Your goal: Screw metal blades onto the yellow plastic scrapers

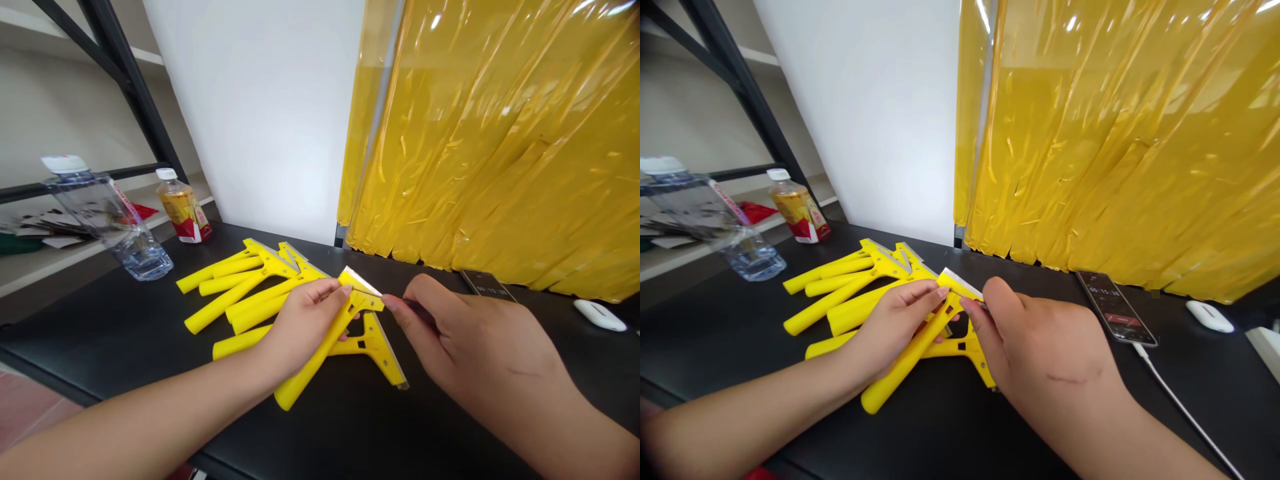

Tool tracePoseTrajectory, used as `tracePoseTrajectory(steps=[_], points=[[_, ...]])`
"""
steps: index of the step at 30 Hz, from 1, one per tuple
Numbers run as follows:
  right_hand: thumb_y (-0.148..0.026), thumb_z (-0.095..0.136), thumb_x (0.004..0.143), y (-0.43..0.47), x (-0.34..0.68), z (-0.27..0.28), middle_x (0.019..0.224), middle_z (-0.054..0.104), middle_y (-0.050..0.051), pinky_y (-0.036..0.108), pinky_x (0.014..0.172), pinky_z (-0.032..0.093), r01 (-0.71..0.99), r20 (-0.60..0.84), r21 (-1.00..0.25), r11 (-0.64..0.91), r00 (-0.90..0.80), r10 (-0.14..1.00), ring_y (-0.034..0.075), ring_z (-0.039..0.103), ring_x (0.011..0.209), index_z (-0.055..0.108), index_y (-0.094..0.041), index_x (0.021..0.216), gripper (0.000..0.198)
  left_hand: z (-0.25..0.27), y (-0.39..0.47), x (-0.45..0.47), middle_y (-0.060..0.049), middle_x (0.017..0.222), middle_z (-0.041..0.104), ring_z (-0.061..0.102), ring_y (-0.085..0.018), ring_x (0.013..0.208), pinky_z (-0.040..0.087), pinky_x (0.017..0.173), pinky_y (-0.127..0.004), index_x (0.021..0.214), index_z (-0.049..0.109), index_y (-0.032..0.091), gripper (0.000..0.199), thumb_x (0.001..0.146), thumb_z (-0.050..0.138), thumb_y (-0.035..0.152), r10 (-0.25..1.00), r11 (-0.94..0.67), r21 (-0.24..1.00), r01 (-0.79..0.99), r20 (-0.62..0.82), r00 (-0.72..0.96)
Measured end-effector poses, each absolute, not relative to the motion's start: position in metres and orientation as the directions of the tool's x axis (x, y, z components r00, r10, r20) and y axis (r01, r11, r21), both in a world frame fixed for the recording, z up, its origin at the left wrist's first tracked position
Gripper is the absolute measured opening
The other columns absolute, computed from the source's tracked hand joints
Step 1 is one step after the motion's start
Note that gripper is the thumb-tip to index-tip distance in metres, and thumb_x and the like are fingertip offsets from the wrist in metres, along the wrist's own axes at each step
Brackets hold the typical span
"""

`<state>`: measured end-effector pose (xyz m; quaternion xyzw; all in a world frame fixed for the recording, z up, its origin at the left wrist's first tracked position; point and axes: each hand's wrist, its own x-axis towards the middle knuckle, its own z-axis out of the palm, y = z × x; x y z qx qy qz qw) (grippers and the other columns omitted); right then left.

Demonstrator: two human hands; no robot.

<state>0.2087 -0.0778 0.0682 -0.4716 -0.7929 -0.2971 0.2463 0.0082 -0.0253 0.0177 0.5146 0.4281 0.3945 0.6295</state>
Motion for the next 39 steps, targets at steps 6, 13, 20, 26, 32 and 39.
tracePoseTrajectory(steps=[6, 13, 20, 26, 32, 39], points=[[-0.043, 0.047, 0.106, -0.08, 0.207, 0.065, 0.045, 0.041, -0.007, 0.027, 0.044, 0.017, 0.919, 0.685, 0.188, 0.346, -0.376, 0.624, 0.013, 0.044, 0.032, 0.046, -0.023, 0.07, 0.041, 0.021, -0.025, 0.008, -0.006, 0.094, 0.075, 0.073, -0.023, 0.091, 0.061, 0.067, -0.028, 0.095, 0.071, 0.02, 0.028, 0.093, 0.069, 0.048, 0.944, 0.146, 0.987, -0.072, -0.117, 0.308], [-0.047, 0.052, 0.104, -0.081, 0.204, 0.062, 0.046, 0.048, -0.007, 0.026, 0.041, 0.021, 0.944, 0.644, -0.024, 0.328, -0.237, 0.728, 0.011, 0.044, 0.033, 0.053, -0.023, 0.071, 0.041, 0.022, -0.026, 0.008, -0.006, 0.091, 0.074, 0.073, -0.022, 0.089, 0.061, 0.064, -0.026, 0.092, 0.069, 0.021, 0.028, 0.091, 0.071, 0.049, 0.949, 0.144, 0.985, -0.1, -0.109, 0.296], [-0.056, 0.064, 0.097, -0.086, 0.216, 0.091, 0.05, 0.047, -0.004, 0.025, 0.043, 0.033, 0.808, 0.624, -0.449, 0.382, -0.022, 0.781, 0.012, 0.045, 0.045, 0.057, -0.022, 0.061, 0.049, 0.024, -0.021, 0.009, -0.003, 0.092, 0.067, 0.075, -0.021, 0.08, 0.059, 0.055, -0.025, 0.099, 0.067, 0.021, 0.021, 0.095, 0.067, 0.042, 0.964, 0.173, 0.967, -0.187, -0.127, 0.234], [-0.032, 0.048, 0.106, -0.083, 0.233, 0.088, 0.103, 0.075, 0.007, 0.035, 0.079, 0.054, 0.868, 0.714, -0.28, 0.409, -0.096, 0.693, 0.024, 0.072, 0.094, 0.069, -0.023, 0.107, 0.023, 0.027, -0.023, 0.007, -0.002, 0.098, 0.065, 0.071, -0.014, 0.059, 0.055, 0.048, -0.024, 0.096, 0.059, 0.022, 0.026, 0.095, 0.066, 0.046, 0.915, 0.263, 0.945, -0.193, -0.182, 0.36], [-0.03, 0.046, 0.106, -0.069, 0.245, 0.043, 0.111, 0.071, 0.011, 0.038, 0.089, 0.055, 0.831, 0.493, -0.383, 0.404, -0.186, 0.85, 0.024, 0.069, 0.103, 0.065, -0.02, 0.118, 0.025, 0.023, -0.026, 0.007, -0.003, 0.1, 0.066, 0.07, -0.013, 0.076, 0.055, 0.062, -0.023, 0.102, 0.066, 0.02, 0.02, 0.092, 0.073, 0.036, 0.78, 0.278, 0.946, -0.169, -0.12, 0.614], [-0.051, 0.055, 0.102, -0.068, 0.245, 0.036, 0.078, 0.065, 0.0, 0.028, 0.068, 0.045, 0.598, 0.17, -0.764, 0.243, -0.176, 0.97, 0.017, 0.059, 0.075, 0.07, -0.023, 0.083, 0.036, 0.027, -0.027, 0.003, -0.008, 0.103, 0.072, 0.07, -0.02, 0.092, 0.057, 0.076, -0.031, 0.116, 0.07, 0.016, 0.033, 0.091, 0.076, 0.037, 0.591, 0.084, 0.996, 0.011, -0.059, 0.804]])
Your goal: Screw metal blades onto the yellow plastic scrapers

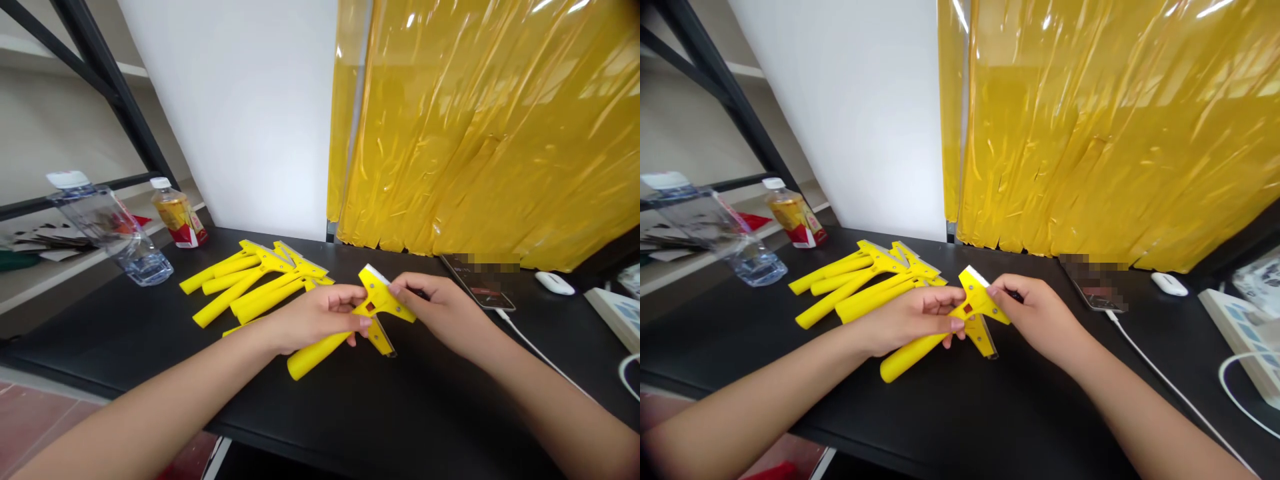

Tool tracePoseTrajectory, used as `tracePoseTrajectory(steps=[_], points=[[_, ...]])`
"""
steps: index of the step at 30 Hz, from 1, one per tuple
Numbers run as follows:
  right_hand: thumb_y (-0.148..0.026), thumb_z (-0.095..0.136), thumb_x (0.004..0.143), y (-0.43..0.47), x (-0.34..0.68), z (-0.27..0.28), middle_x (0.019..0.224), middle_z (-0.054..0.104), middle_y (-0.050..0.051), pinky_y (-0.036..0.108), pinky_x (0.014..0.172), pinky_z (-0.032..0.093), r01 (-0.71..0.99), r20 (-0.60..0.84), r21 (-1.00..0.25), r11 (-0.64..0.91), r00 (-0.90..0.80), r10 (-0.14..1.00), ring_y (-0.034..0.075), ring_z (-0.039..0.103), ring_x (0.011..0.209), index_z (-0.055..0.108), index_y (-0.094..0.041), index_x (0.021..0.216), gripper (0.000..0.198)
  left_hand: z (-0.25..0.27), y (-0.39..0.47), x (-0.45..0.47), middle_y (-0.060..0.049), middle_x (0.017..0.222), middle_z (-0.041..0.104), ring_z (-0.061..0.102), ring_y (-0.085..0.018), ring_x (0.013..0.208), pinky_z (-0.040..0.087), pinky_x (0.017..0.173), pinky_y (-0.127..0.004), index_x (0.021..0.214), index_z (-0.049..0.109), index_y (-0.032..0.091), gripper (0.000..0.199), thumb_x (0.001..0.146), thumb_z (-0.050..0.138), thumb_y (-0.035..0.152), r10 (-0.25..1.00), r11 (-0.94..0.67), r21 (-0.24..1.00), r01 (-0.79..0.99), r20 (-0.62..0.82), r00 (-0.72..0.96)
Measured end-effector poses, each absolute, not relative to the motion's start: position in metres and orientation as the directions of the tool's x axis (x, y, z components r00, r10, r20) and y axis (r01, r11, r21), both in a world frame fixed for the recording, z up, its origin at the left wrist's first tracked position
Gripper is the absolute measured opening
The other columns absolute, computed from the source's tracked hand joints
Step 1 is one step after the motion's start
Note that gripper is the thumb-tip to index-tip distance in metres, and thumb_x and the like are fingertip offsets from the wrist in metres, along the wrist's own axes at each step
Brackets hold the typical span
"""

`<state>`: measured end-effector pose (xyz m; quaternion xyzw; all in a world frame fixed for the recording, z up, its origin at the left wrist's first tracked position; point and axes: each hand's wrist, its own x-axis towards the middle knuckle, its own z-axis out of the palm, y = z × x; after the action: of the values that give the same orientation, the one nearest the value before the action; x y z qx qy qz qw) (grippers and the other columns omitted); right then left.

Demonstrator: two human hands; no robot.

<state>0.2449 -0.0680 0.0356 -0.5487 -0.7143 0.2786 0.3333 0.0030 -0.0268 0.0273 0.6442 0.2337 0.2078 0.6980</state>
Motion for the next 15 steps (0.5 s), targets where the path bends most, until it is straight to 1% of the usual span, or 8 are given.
tracePoseTrajectory(steps=[2, 4, 6, 8, 9, 11, 13, 15], points=[[-0.054, 0.058, 0.099, -0.066, 0.254, 0.038, 0.077, 0.063, -0.001, 0.028, 0.065, 0.042, 0.552, 0.171, -0.808, 0.205, -0.114, 0.979, 0.017, 0.055, 0.073, 0.07, -0.024, 0.081, 0.037, 0.029, -0.028, 0.002, -0.011, 0.118, 0.074, 0.07, -0.025, 0.108, 0.057, 0.09, -0.038, 0.129, 0.069, 0.018, 0.041, 0.095, 0.071, 0.042, 0.601, -0.03, 0.997, 0.075, -0.042, 0.798], [-0.057, 0.062, 0.096, -0.063, 0.267, 0.04, 0.079, 0.064, 0.0, 0.028, 0.065, 0.041, 0.513, 0.195, -0.838, 0.186, -0.037, 0.98, 0.017, 0.054, 0.073, 0.072, -0.025, 0.083, 0.036, 0.03, -0.028, 0.001, -0.011, 0.131, 0.072, 0.066, -0.027, 0.121, 0.052, 0.103, -0.042, 0.136, 0.067, 0.021, 0.043, 0.101, 0.06, 0.045, 0.652, -0.23, 0.959, 0.165, 0.026, 0.758], [-0.058, 0.068, 0.091, -0.058, 0.283, 0.041, 0.083, 0.067, 0.001, 0.028, 0.065, 0.042, 0.459, 0.202, -0.874, 0.16, 0.043, 0.978, 0.018, 0.056, 0.075, 0.075, -0.026, 0.086, 0.034, 0.029, -0.028, 0.0, -0.011, 0.132, 0.071, 0.064, -0.027, 0.126, 0.046, 0.111, -0.043, 0.137, 0.069, 0.021, 0.042, 0.105, 0.052, 0.042, 0.668, -0.487, 0.834, 0.259, 0.165, 0.726], [-0.059, 0.073, 0.086, -0.053, 0.297, 0.039, 0.085, 0.069, 0.003, 0.029, 0.063, 0.042, 0.413, 0.188, -0.902, 0.125, 0.115, 0.975, 0.02, 0.057, 0.076, 0.076, -0.025, 0.086, 0.035, 0.027, -0.028, -0.002, -0.011, 0.134, 0.071, 0.055, -0.029, 0.137, 0.038, 0.119, -0.047, 0.136, 0.07, 0.023, 0.04, 0.104, 0.052, 0.038, 0.631, -0.68, 0.64, 0.359, 0.261, 0.731], [-0.06, 0.074, 0.084, -0.05, 0.302, 0.038, 0.085, 0.069, 0.003, 0.029, 0.061, 0.041, 0.402, 0.18, -0.909, 0.109, 0.142, 0.973, 0.02, 0.057, 0.075, 0.077, -0.024, 0.086, 0.036, 0.026, -0.028, -0.003, -0.011, 0.139, 0.068, 0.047, -0.031, 0.145, 0.031, 0.123, -0.051, 0.137, 0.069, 0.025, 0.041, 0.102, 0.055, 0.038, 0.619, -0.729, 0.541, 0.418, 0.262, 0.741], [-0.06, 0.076, 0.082, -0.045, 0.307, 0.033, 0.082, 0.068, 0.002, 0.029, 0.057, 0.039, 0.407, 0.171, -0.909, 0.09, 0.168, 0.971, 0.019, 0.056, 0.072, 0.077, -0.024, 0.084, 0.036, 0.023, -0.027, -0.006, -0.011, 0.156, 0.056, 0.027, -0.036, 0.158, 0.012, 0.127, -0.063, 0.144, 0.065, 0.03, 0.051, 0.095, 0.065, 0.045, 0.633, -0.749, 0.383, 0.54, 0.176, 0.754], [-0.06, 0.074, 0.084, -0.042, 0.307, 0.028, 0.078, 0.067, 0.001, 0.028, 0.055, 0.037, 0.431, 0.169, -0.899, 0.084, 0.162, 0.972, 0.018, 0.054, 0.067, 0.077, -0.025, 0.084, 0.036, 0.019, -0.025, -0.009, -0.01, 0.169, 0.037, 0.014, -0.042, 0.161, -0.002, 0.123, -0.073, 0.151, 0.057, 0.033, 0.068, 0.089, 0.069, 0.057, 0.673, -0.72, 0.287, 0.632, 0.065, 0.737], [-0.061, 0.071, 0.086, -0.04, 0.305, 0.023, 0.076, 0.066, 0.001, 0.028, 0.054, 0.036, 0.455, 0.17, -0.886, 0.086, 0.148, 0.974, 0.017, 0.052, 0.064, 0.076, -0.025, 0.085, 0.036, 0.015, -0.023, -0.012, -0.009, 0.174, 0.026, 0.008, -0.046, 0.161, -0.011, 0.118, -0.078, 0.155, 0.052, 0.035, 0.077, 0.087, 0.065, 0.068, 0.72, -0.676, 0.238, 0.697, 0.011, 0.694]])
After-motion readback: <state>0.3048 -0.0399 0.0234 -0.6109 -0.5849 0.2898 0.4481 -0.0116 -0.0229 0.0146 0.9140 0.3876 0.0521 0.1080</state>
